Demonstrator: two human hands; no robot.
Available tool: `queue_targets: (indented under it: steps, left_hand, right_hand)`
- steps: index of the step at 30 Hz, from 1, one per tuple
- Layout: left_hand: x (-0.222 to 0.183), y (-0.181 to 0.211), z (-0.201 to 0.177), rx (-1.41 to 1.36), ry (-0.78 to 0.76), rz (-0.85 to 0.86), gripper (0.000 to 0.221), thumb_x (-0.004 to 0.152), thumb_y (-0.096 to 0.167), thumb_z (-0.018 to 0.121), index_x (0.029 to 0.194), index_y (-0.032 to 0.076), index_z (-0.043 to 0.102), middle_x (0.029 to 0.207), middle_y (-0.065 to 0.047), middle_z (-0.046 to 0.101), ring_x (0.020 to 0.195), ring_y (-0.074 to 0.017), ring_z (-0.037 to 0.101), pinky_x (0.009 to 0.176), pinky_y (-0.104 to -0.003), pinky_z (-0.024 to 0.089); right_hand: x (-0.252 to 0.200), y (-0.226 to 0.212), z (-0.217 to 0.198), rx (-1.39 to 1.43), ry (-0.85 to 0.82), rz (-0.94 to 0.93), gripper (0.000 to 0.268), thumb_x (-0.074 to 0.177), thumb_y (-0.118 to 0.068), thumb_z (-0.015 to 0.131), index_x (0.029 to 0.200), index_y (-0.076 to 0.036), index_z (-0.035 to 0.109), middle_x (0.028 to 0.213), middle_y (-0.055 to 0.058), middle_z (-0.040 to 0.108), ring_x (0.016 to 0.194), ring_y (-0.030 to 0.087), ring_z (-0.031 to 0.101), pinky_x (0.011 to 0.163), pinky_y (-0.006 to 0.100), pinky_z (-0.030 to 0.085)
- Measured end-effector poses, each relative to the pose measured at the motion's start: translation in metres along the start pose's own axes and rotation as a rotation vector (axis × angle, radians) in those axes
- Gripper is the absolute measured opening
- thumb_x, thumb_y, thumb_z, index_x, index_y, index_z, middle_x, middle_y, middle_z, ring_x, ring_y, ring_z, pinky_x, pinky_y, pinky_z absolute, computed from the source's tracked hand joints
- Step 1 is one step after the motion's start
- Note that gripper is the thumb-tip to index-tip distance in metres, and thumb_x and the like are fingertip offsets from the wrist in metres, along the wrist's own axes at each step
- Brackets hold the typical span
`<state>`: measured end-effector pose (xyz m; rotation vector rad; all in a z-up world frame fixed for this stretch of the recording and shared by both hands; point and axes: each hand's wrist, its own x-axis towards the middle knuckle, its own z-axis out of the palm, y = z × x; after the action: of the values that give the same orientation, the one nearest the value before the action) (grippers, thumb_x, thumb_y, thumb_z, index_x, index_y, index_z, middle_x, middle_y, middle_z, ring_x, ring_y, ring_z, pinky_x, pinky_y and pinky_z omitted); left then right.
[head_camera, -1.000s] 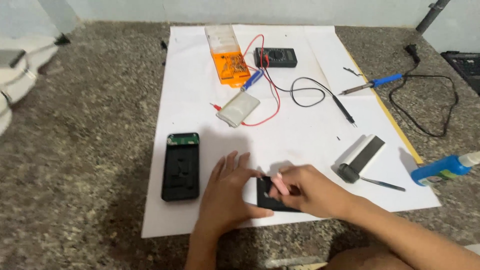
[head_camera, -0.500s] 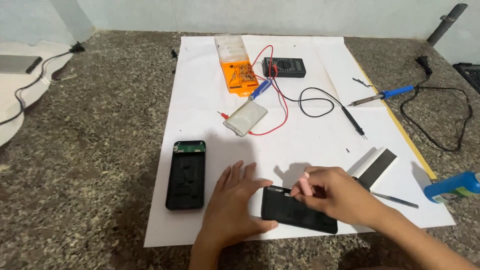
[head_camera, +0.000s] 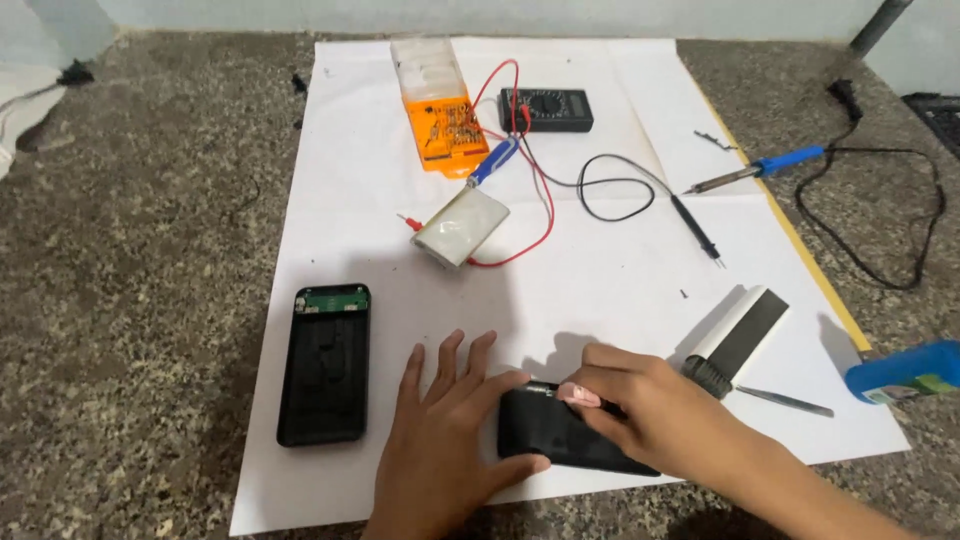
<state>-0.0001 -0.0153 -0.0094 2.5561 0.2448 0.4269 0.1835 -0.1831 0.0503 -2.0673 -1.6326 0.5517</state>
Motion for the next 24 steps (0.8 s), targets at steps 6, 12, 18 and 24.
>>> queue_targets:
  steps: [6, 12, 18, 24]
  left_hand:
    - [-0.002, 0.002, 0.000, 0.007, 0.036, -0.007, 0.076, 0.072, 0.062, 0.089, 0.132, 0.024, 0.065, 0.159, -0.009, 0.044, 0.150, -0.0375, 0.029, 0.122, -0.060, 0.006]
    - [-0.003, -0.004, 0.007, 0.049, 0.058, 0.007, 0.082, 0.066, 0.062, 0.092, 0.137, 0.030, 0.065, 0.159, -0.008, 0.045, 0.149, -0.0354, 0.032, 0.122, -0.056, 0.008]
    - [-0.002, 0.000, 0.006, 0.065, 0.076, -0.014, 0.076, 0.073, 0.068, 0.084, 0.132, 0.025, 0.066, 0.157, -0.011, 0.049, 0.148, -0.0370, 0.036, 0.123, -0.057, 0.013]
    - [-0.002, 0.000, 0.003, -0.004, 0.053, -0.016, 0.076, 0.076, 0.067, 0.081, 0.136, 0.025, 0.064, 0.157, -0.014, 0.048, 0.148, -0.0426, 0.033, 0.121, -0.060, 0.011]
  right_hand:
    - [-0.012, -0.021, -0.001, 0.196, -0.109, -0.108, 0.012, 0.097, -0.011, 0.065, 0.086, -0.013, 0.061, 0.089, 0.000, 0.065, 0.078, 0.018, 0.065, 0.068, 0.030, 0.050]
    - [-0.005, -0.022, -0.010, 0.257, -0.066, -0.041, 0.033, 0.090, -0.004, 0.071, 0.070, -0.014, 0.048, 0.087, 0.000, 0.076, 0.085, 0.014, 0.081, 0.065, 0.029, 0.056]
    - [0.002, -0.006, -0.004, 0.060, 0.019, 0.010, 0.009, 0.096, -0.015, 0.068, 0.097, -0.009, 0.074, 0.078, 0.001, 0.062, 0.063, 0.020, 0.057, 0.058, 0.032, 0.041]
    - [-0.004, -0.023, -0.015, 0.220, -0.218, 0.044, 0.022, 0.091, -0.010, 0.076, 0.074, -0.018, 0.065, 0.080, -0.004, 0.071, 0.060, 0.014, 0.058, 0.054, 0.030, 0.042]
